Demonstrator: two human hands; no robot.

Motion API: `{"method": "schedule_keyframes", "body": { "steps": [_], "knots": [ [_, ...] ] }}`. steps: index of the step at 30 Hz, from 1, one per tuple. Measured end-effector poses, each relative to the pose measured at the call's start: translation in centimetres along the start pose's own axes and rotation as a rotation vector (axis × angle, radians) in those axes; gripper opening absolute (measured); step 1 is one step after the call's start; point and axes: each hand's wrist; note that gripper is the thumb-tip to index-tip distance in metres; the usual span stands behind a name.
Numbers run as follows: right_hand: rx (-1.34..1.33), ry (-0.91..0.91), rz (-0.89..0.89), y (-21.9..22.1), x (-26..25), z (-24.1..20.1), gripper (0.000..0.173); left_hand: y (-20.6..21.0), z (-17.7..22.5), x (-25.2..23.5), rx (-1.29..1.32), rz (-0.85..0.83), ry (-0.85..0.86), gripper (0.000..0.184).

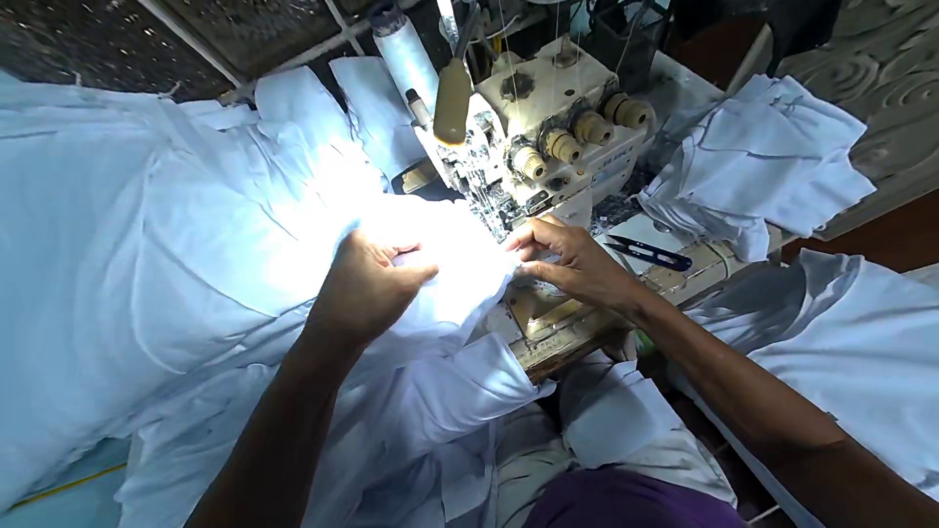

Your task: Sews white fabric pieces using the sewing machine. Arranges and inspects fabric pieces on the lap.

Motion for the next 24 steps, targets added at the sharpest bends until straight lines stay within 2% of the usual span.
{"method": "schedule_keyframes", "body": {
  "steps": [1, 3, 5, 7, 13, 17, 20, 24],
  "knots": [
    [0.038, -0.022, 0.000, -0.1, 0.2, -0.2, 0.016, 0.1, 0.9, 0.5, -0.002, 0.039, 0.058, 0.017],
    [0.140, -0.089, -0.014, -0.3, 0.7, -0.8, 0.010, 0.3, 2.0, 1.5, -0.002, 0.015, 0.264, 0.020],
    [0.169, -0.151, -0.031, -0.6, 1.1, -1.5, 0.014, 1.0, 2.3, 2.2, -0.002, -0.034, 0.450, 0.024],
    [0.161, -0.192, -0.059, -1.2, 1.7, -2.0, 0.019, 1.7, 2.7, 2.9, -0.017, -0.056, 0.530, 0.026],
    [0.109, -0.248, -0.083, -1.3, 4.0, -3.9, 0.018, 4.4, 3.1, 5.3, -0.145, -0.042, 0.586, 0.032],
    [0.088, -0.147, 0.066, 0.0, 6.1, -3.6, 0.013, 6.9, 1.5, 5.5, -0.327, 0.119, 0.603, 0.037],
    [0.062, -0.037, 0.166, 0.8, 6.9, -3.9, 0.011, 8.6, 0.9, 4.7, -0.472, 0.156, 0.507, 0.059],
    [0.063, -0.002, 0.213, 1.1, 7.1, -4.4, 0.012, 9.7, 1.2, 3.9, -0.493, 0.219, 0.449, 0.044]
  ]
}}
Point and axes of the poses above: each hand's wrist, its own x-axis away from the middle knuckle, its own y-axis out of the palm, z = x × y, and after that the axes turned 8 degrees about z, right-handed
